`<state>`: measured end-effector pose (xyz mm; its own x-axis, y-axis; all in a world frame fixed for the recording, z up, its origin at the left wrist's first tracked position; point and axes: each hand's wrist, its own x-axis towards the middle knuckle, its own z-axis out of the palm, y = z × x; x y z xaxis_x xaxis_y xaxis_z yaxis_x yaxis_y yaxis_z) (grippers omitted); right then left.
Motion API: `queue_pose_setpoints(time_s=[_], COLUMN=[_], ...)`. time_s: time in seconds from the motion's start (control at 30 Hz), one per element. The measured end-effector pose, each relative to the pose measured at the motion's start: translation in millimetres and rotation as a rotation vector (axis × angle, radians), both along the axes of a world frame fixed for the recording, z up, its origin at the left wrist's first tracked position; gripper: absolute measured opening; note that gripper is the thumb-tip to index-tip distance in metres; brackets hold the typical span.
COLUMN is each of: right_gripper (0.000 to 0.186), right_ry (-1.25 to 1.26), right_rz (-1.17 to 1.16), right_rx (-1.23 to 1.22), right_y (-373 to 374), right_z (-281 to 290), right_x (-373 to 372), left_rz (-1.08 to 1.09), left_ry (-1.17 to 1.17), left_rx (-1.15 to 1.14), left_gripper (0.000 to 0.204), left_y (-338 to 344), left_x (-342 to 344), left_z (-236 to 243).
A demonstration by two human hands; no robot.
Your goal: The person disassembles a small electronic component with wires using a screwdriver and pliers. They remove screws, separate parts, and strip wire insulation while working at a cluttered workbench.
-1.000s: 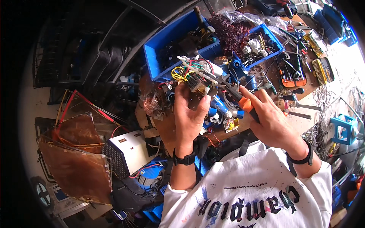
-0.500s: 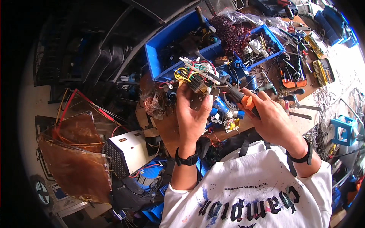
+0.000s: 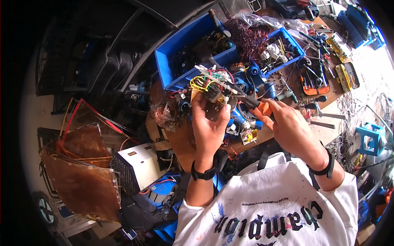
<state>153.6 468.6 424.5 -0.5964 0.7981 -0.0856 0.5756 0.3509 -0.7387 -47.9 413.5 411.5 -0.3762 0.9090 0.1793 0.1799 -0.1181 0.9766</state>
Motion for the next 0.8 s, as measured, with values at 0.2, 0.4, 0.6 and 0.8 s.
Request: queue_pose_setpoints(time_s=[0.2, 0.4, 0.6, 0.8], right_gripper=[0.034, 0.023, 0.017, 0.023], right_ry=[0.144, 0.329, 0.415, 0.434], right_rz=[0.078, 0.204, 0.264, 0.220], right_rx=[-0.161, -0.316, -0.366, -0.336], right_y=[8.0, 17.9, 14.2, 8.7], right_z=[1.3, -3.2, 1.3, -6.7], right_x=[2.4, 6.6, 6.4, 4.6], left_rz=[-0.008, 0.000, 0.013, 0.009], left_ry=[-0.003, -0.008, 0.029, -0.007], left_rx=[-0.017, -0.005, 0.015, 0.001], left_gripper=[0.048, 0.049, 0.050, 0.049], left_y=[-2.7, -1.9, -1.1, -1.8], left_x=[-2.9, -2.2, 0.2, 0.2], left_z=[3.1, 5.7, 4.4, 1.4])
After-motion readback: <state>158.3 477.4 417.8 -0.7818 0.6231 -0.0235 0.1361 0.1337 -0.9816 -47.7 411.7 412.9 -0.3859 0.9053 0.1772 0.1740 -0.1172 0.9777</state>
